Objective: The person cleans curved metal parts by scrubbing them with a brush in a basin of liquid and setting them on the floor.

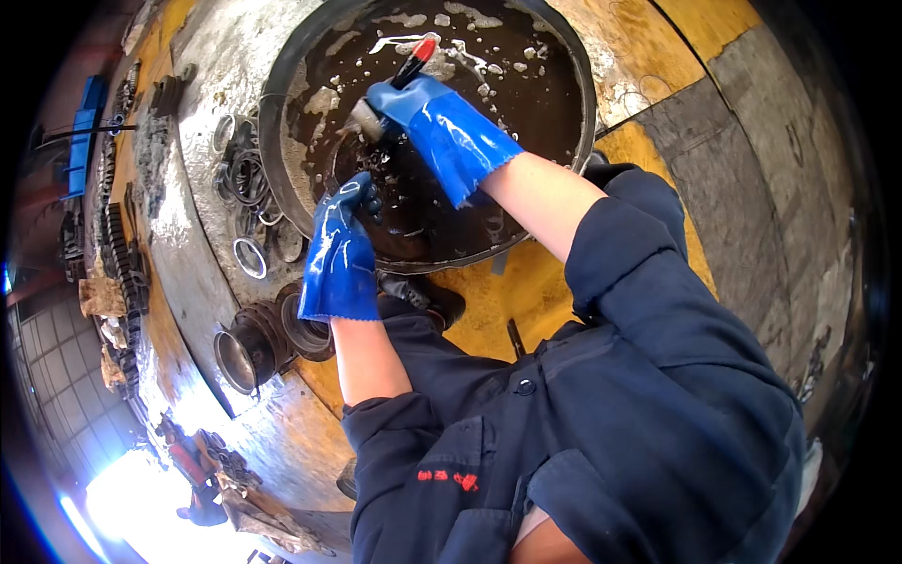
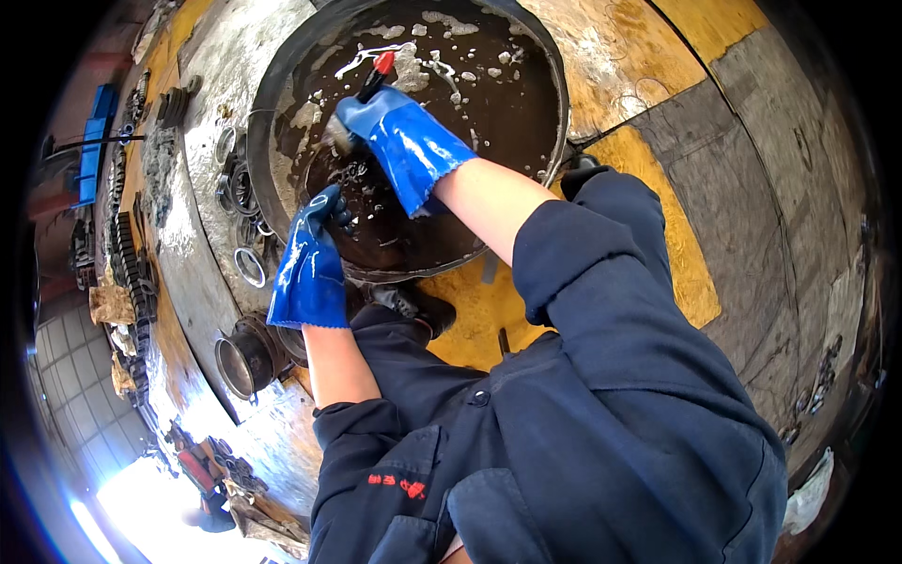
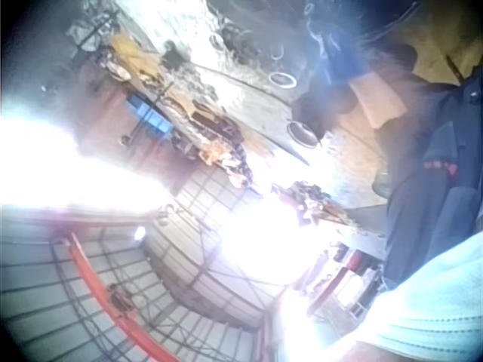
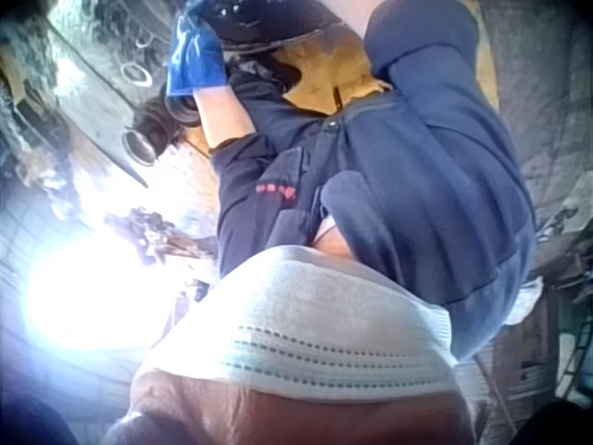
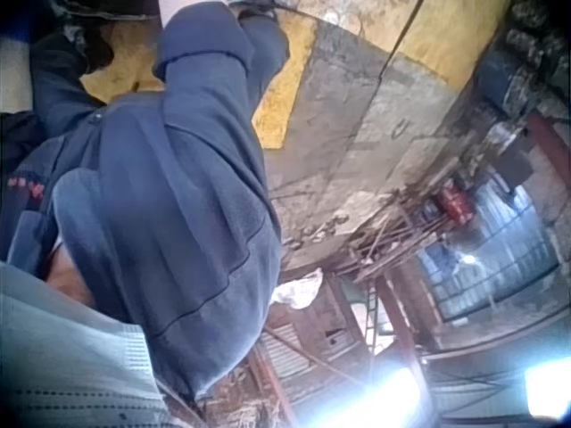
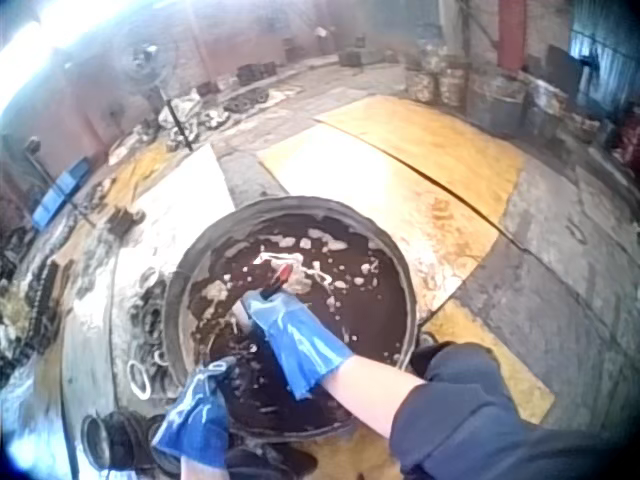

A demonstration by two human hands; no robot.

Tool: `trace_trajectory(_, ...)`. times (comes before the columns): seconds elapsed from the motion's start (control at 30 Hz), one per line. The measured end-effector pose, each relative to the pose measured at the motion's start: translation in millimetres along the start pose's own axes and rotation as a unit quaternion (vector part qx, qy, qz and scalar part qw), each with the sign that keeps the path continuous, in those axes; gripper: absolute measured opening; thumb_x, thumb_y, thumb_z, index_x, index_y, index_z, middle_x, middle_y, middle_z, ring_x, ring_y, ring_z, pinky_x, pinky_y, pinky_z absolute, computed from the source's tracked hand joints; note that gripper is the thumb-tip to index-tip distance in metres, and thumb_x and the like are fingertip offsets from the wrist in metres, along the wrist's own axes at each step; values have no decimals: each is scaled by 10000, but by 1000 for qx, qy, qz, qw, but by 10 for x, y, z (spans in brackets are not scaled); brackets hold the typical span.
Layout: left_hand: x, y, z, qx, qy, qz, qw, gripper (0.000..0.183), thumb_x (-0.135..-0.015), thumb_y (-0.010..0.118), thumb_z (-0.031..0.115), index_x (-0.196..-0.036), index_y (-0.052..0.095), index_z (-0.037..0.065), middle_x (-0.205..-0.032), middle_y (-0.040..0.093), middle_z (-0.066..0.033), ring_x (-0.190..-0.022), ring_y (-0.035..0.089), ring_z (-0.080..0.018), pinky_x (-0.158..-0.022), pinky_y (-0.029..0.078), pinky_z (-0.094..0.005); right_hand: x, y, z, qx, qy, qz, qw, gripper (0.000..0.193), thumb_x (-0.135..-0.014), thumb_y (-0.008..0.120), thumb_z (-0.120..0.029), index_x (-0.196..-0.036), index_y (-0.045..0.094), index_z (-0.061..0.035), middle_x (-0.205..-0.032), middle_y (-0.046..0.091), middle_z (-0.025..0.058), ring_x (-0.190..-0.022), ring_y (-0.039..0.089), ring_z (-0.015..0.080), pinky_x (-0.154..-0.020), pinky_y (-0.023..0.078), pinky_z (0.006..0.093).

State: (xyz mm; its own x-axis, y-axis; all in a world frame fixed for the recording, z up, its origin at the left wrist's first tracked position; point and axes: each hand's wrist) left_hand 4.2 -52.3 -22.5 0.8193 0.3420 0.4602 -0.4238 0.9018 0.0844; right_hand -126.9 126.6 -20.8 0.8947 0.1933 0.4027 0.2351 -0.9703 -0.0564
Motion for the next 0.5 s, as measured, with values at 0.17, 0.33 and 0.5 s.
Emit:
trace_trajectory(0.17, -216, 61, -179, 18, -44, -30, 998, 267, -887, 757, 80, -1105, 745, -74, -855, 718, -116, -679, 634, -226, -643, 500, -350, -76, -266, 620, -14, 6, 88, 996, 426, -999, 606, -376, -1065, 751, 19, -966, 756, 184, -863, 714, 293, -823, 548, 406)
trace_trajectory(0.33, -124, -29, -82, 16, -66, -88, 994, 181, -982, 759, 264, -989, 688, 97, -771, 606, -26, -675, 581, -212, -627, 491, -394, -352, -348, 1351, 155, -237, 67, 957, 281, -1036, 585, -243, -927, 712, -17, -798, 693, 60, -768, 659, 150, -731, 527, 325)
trace_trajectory(0.5, -212, -112, -71, 47, -39, -94, 994, 204, -1003, 741, 278, -919, 631, 128, -741, 551, -15, -657, 557, -213, -607, 493, -407, -167, -521, 1773, 191, -251, 35, 948, 229, -1044, 601, -183, -902, 694, -29, -781, 654, 17, -741, 649, 125, -697, 516, 300)
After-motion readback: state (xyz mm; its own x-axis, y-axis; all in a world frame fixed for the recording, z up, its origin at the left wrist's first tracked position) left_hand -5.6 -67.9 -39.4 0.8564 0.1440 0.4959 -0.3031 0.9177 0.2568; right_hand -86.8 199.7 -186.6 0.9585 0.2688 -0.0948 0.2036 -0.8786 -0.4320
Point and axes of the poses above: each hand's wrist, its own x-axis away from the middle knuckle, its own y-axis out of the palm, z = x × y
